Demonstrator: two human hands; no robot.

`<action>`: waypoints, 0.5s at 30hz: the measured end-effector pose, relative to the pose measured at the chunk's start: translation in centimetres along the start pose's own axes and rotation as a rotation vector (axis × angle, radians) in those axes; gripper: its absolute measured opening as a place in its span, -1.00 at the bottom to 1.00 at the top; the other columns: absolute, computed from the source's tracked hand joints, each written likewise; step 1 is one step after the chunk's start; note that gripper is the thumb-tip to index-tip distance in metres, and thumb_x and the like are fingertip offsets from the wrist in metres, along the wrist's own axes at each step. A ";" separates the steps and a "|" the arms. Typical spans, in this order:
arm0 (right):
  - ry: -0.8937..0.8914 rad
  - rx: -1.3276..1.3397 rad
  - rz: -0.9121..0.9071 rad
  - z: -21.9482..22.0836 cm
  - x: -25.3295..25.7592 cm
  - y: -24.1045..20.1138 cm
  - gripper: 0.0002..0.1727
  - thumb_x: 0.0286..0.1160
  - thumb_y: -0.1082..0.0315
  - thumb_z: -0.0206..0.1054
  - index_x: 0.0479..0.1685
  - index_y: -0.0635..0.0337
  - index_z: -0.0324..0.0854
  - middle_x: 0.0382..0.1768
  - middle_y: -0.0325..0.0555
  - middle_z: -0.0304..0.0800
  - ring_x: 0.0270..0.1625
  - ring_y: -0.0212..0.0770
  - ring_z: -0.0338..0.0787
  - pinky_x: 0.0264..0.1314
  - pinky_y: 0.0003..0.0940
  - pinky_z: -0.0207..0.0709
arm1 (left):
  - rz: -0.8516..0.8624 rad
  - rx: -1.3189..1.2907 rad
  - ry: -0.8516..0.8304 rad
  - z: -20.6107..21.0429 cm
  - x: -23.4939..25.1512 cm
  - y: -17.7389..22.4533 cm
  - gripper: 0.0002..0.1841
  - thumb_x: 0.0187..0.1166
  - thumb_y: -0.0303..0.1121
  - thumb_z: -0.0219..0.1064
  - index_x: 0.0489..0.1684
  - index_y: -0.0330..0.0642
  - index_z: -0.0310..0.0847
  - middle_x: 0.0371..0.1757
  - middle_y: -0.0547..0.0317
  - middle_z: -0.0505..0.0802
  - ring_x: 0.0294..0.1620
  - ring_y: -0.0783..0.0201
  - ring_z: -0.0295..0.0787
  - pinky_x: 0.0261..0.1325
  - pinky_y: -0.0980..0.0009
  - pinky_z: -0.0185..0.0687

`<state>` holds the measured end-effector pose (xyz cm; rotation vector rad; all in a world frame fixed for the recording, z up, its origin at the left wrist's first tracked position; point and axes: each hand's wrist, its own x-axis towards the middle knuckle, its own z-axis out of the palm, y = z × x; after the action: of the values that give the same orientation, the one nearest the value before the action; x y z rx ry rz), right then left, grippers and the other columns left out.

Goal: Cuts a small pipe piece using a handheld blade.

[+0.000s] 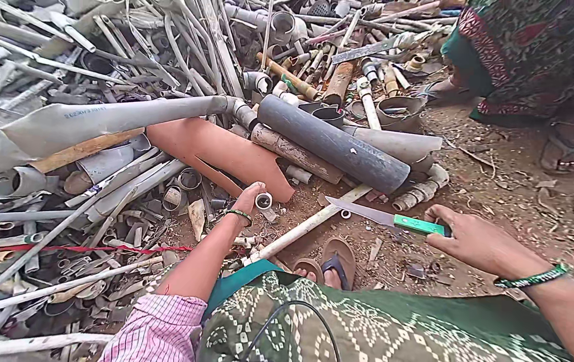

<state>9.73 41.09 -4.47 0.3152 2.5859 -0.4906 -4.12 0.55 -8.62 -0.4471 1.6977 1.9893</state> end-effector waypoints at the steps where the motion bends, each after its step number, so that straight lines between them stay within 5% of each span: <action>1: 0.009 0.002 -0.009 0.1 -0.2 -0.3 -0.58 0.43 0.22 0.45 0.17 0.26 0.57 -0.30 0.24 0.73 -0.15 0.30 0.77 -0.15 0.31 0.51 | 0.055 -0.027 -0.070 0.3 -0.6 0.4 -0.83 0.67 -0.59 0.02 -0.30 -0.10 0.37 -0.43 0.26 0.59 -0.41 0.39 0.58 -0.23 0.47 0.59; 3: 0.065 0.006 -0.039 0.5 -0.6 -0.6 -0.54 0.39 0.17 0.48 0.18 0.25 0.56 -0.34 0.24 0.73 -0.19 0.31 0.77 -0.20 0.31 0.50 | 0.142 -0.098 -0.183 0.7 -1.7 0.9 -0.75 0.42 -0.70 0.11 -0.30 -0.04 0.30 -0.47 0.32 0.60 -0.45 0.41 0.60 -0.26 0.42 0.68; 6: 0.185 0.045 -0.084 1.0 -1.1 -0.4 -0.35 0.33 0.08 0.62 0.37 0.17 0.52 -0.29 0.32 0.79 -0.17 0.44 0.81 -0.16 0.43 0.55 | 0.144 -0.200 -0.238 1.9 -4.4 1.8 -0.54 0.19 -0.79 0.19 -0.09 -0.03 0.22 -0.31 0.26 0.61 -0.31 0.28 0.70 -0.01 0.10 0.82; 10: 0.308 0.200 -0.169 1.5 -1.7 0.1 -0.40 0.48 0.07 0.53 0.41 0.19 0.55 -0.26 0.36 0.79 -0.19 0.45 0.79 -0.14 0.48 0.52 | 0.074 -0.215 -0.234 3.2 -7.3 1.9 -0.10 0.30 -0.78 0.25 0.69 -0.06 -0.14 0.25 -0.08 0.66 -0.01 0.05 0.88 0.07 0.11 0.86; 12: 0.357 0.301 -0.249 2.0 -1.7 0.4 -0.42 0.56 -0.04 0.38 0.36 0.23 0.56 -0.27 0.23 0.78 -0.25 0.28 0.79 -0.18 0.36 0.55 | -0.017 -0.241 -0.122 3.7 -8.0 2.1 -0.17 0.52 -0.75 0.19 0.78 -0.05 -0.16 0.14 -0.17 0.69 -0.10 -0.02 0.87 0.05 0.08 0.84; 15: 0.395 0.362 -0.327 2.8 -1.7 0.1 -0.33 0.58 -0.19 0.17 0.35 0.24 0.49 -0.25 0.07 0.74 -0.28 0.07 0.77 -0.21 0.17 0.59 | -0.116 -0.320 0.079 4.2 -8.8 2.6 -0.55 0.72 -0.58 0.16 0.54 -0.23 0.17 -0.05 -0.13 0.72 -0.18 0.04 0.82 0.02 0.11 0.81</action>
<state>12.39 39.85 -5.92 0.1118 2.9377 -1.1198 2.01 3.11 -1.04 -0.7258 1.3640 2.1866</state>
